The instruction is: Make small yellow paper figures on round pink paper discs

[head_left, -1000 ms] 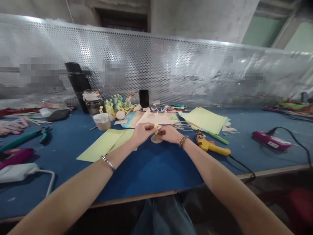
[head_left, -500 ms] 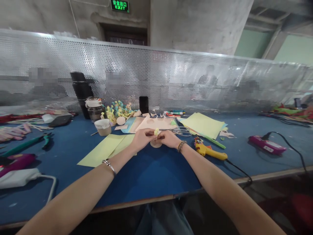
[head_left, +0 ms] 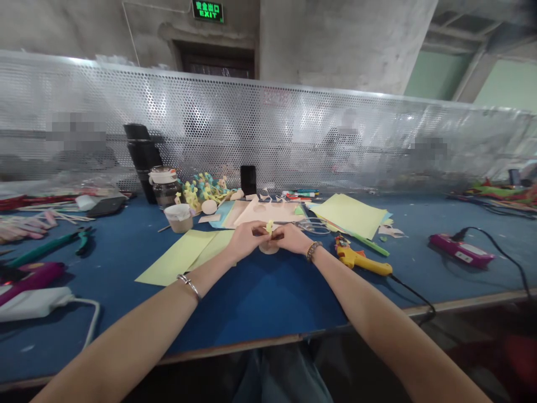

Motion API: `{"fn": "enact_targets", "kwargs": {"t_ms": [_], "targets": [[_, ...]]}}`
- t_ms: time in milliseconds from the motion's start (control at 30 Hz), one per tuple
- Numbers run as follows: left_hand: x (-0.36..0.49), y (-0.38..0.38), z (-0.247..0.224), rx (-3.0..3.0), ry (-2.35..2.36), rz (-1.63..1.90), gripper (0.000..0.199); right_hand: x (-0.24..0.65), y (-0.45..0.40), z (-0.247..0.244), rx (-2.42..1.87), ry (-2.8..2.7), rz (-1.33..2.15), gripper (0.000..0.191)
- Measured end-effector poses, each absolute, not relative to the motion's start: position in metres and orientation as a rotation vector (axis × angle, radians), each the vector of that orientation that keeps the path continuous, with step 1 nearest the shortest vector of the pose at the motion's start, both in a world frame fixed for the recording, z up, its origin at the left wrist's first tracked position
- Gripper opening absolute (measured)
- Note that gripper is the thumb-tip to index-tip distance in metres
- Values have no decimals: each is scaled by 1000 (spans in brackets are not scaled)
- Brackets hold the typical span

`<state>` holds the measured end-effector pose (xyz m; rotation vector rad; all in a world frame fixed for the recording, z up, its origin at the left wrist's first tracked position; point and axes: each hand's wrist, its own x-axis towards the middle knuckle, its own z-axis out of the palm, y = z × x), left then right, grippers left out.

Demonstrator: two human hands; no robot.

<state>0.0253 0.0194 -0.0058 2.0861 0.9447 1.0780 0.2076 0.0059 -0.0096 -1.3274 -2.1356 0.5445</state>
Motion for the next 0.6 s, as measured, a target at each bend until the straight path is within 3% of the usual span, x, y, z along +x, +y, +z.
{"fn": "enact_targets", "kwargs": {"t_ms": [267, 600], "targets": [[25, 21, -8, 2083, 945, 1031, 36, 209, 6, -8, -1306, -2137, 534, 18], [24, 21, -7, 2118, 984, 1033, 36, 209, 6, -10, -1328, -2128, 553, 24]]}}
